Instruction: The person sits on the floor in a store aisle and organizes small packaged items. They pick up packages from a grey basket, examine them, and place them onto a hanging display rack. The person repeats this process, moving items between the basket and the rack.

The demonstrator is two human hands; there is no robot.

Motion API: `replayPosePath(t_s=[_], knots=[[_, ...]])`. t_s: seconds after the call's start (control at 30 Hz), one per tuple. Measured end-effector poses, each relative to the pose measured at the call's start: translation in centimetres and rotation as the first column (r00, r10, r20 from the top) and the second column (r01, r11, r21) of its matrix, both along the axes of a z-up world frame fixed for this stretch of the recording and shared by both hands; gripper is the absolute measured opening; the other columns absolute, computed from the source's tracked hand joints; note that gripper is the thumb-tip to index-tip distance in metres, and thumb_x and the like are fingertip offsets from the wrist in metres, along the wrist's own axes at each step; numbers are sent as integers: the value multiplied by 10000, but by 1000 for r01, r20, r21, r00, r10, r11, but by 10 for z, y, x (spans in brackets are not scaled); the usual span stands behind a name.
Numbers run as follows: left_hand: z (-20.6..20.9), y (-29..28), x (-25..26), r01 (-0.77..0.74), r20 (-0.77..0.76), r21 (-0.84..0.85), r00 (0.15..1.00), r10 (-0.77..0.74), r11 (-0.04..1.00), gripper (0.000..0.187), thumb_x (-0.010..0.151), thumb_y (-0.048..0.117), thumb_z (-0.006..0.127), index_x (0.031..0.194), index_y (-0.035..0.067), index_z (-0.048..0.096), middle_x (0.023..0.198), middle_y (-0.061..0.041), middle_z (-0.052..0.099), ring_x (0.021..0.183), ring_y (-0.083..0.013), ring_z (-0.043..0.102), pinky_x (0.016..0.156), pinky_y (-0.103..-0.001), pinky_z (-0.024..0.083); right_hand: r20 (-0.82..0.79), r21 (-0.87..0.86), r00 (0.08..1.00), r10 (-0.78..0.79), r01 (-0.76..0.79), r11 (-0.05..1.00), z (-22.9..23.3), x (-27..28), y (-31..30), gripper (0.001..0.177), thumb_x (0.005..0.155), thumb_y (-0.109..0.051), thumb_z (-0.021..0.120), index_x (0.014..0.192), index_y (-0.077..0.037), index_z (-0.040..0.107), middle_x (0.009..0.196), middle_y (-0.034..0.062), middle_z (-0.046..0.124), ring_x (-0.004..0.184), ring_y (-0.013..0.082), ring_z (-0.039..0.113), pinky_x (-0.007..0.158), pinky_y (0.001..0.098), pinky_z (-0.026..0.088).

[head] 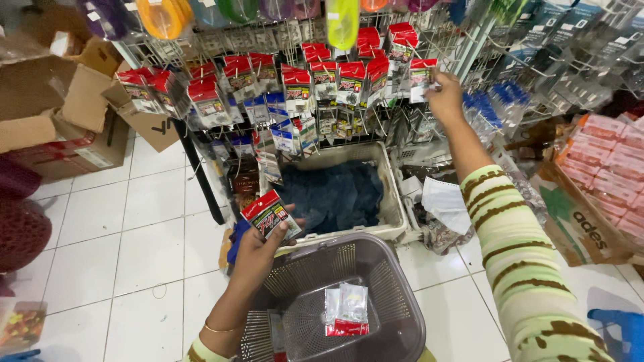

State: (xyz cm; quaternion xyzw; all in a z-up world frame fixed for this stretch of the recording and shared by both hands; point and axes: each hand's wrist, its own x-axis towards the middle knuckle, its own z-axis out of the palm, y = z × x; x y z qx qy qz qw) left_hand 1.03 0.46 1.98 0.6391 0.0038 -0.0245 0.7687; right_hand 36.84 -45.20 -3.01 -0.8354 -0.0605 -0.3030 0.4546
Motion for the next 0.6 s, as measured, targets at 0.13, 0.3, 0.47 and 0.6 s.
replayPosePath(t_s=[0.13, 0.3, 0.47, 0.6], knots=[[3, 1, -3, 0, 20, 9, 1000, -1, 1000, 454, 974, 220, 635, 1380, 16, 648, 1078, -220, 791, 1006, -237, 744, 814, -354, 628, -311, -143, 950, 27, -75, 987, 41, -58, 42, 769, 923, -37, 686, 1619, -50, 358, 1605, 294, 312, 1466, 486, 348, 1220, 561, 321], [4, -3, -5, 32, 42, -37, 999, -30, 999, 456, 991, 305, 618, 1357, 39, 674, 1080, -198, 791, 1008, -224, 743, 800, -351, 624, -444, -228, 895, -38, -72, 971, 34, -91, 92, 786, 945, -321, 767, 1613, -132, 398, 1540, 344, 328, 1454, 530, 350, 1168, 638, 299], [0, -6, -1, 70, 2, -106, 998, -71, 992, 446, 1033, 325, 553, 1308, 3, 692, 1082, -198, 780, 949, -227, 753, 762, -357, 631, -416, 262, 746, 519, -448, 855, 89, -235, 182, 449, 968, -105, 675, 1402, -23, 596, 1324, 234, 640, 1180, 352, 655, 972, 442, 538], [11, -9, -13, 149, 40, -121, 989, -145, 981, 521, 1044, 410, 511, 1315, -3, 677, 1135, -203, 755, 1032, -259, 717, 836, -402, 612, -387, 446, 566, 728, -576, 685, 109, -309, 225, 426, 982, -127, 626, 1393, -22, 594, 1233, 127, 713, 1085, 188, 693, 920, 306, 571]])
